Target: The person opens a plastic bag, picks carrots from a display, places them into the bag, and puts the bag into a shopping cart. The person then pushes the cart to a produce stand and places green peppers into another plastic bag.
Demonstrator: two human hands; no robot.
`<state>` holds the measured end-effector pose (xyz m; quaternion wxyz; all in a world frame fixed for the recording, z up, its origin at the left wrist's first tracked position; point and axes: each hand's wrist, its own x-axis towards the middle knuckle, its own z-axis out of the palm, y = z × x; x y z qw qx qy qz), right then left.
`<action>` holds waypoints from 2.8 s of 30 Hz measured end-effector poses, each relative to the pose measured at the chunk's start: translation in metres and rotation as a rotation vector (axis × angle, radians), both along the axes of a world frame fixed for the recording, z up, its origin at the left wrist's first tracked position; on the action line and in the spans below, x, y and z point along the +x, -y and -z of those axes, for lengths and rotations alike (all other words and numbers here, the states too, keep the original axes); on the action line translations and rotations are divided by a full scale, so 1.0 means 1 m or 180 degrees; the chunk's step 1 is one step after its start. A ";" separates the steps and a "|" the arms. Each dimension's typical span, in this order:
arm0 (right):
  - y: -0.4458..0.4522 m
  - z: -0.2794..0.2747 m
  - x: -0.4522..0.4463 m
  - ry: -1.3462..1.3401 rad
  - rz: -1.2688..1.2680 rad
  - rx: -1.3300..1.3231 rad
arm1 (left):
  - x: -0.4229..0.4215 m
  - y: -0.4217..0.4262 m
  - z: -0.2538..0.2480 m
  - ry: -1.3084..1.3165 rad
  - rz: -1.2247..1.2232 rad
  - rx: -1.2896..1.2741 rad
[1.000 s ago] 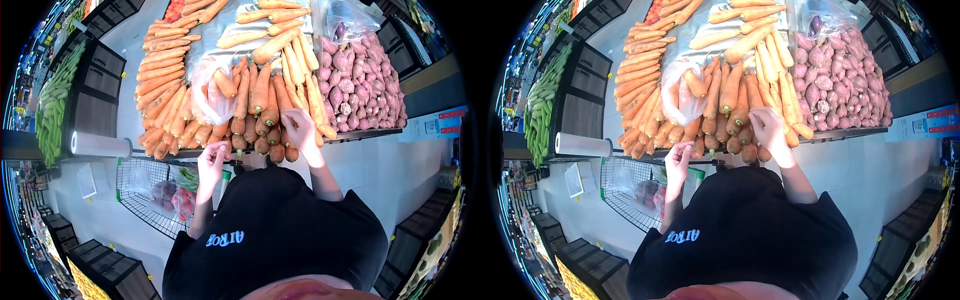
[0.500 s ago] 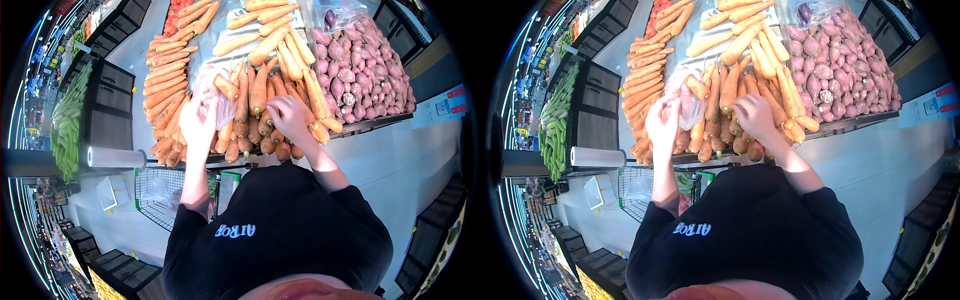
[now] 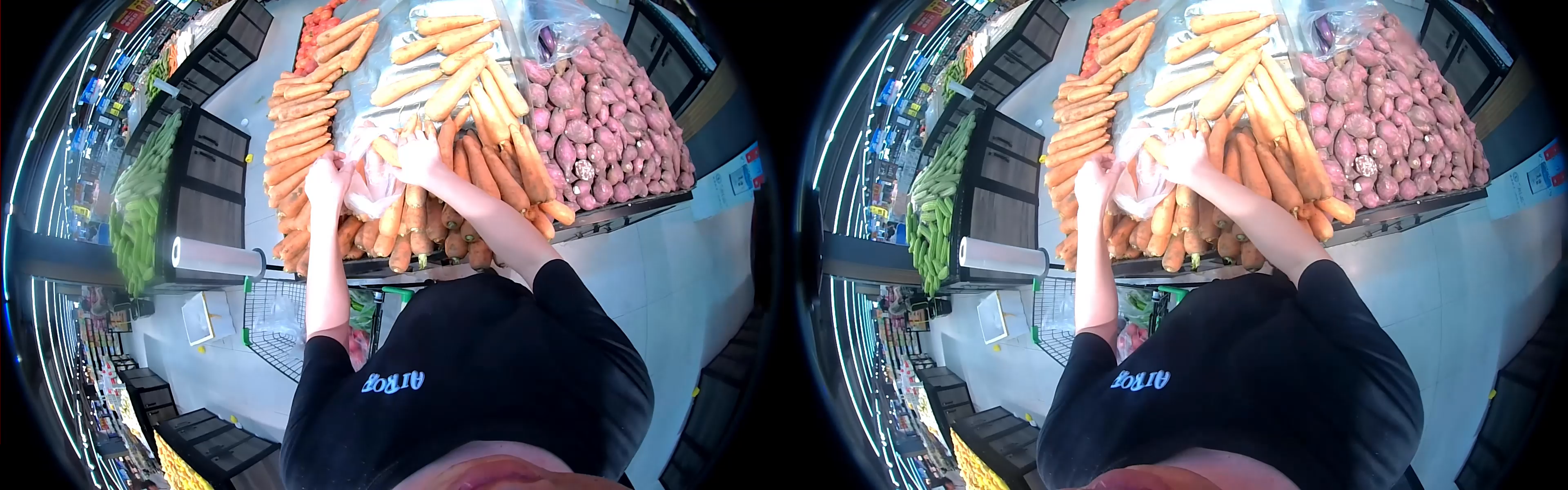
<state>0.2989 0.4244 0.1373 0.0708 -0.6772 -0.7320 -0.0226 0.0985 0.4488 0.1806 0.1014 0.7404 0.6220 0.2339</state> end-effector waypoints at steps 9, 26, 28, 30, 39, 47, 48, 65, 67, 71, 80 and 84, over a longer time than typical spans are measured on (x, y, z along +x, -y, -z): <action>0.019 -0.057 0.026 -0.2181 -0.0187 0.0957 | -0.013 0.013 -0.012 0.0741 -0.0188 0.0129; -0.002 -0.011 -0.040 -0.7805 0.0032 -0.1698 | -0.021 -0.010 -0.004 0.3792 0.0554 -0.0620; 0.003 -0.007 -0.047 -0.7370 0.0077 -0.1606 | -0.024 -0.012 -0.001 0.4052 0.0584 -0.0709; 0.009 -0.003 -0.053 -0.6941 0.0119 -0.1509 | -0.029 -0.012 0.003 0.4152 0.0682 -0.0773; 0.053 0.007 -0.053 -0.5342 -0.0561 -0.1438 | -0.024 0.013 -0.002 0.4641 0.0404 -0.0678; 0.032 0.024 -0.071 -0.5354 -0.0373 -0.1136 | -0.022 0.009 0.003 0.4689 0.0526 -0.0688; 0.032 0.022 -0.071 -0.5207 -0.0478 -0.0700 | -0.022 0.010 0.001 0.4668 0.0459 -0.0699; 0.103 0.043 0.041 -0.1422 -0.0240 0.1148 | -0.016 0.159 0.061 0.3940 -0.0060 -0.0413; 0.103 0.044 0.043 -0.1292 -0.0360 0.1187 | -0.007 0.179 0.066 0.3930 0.0114 -0.0651; 0.096 0.037 0.062 -0.1707 -0.0326 0.0857 | 0.005 0.193 0.062 0.3928 0.0092 -0.0968; 0.086 0.021 0.161 -0.4999 0.0285 0.1211 | 0.017 0.182 0.059 0.3840 0.0354 -0.0727; 0.086 0.048 0.186 -0.3195 0.0512 0.1456 | 0.022 0.185 0.060 0.3718 0.0359 -0.0835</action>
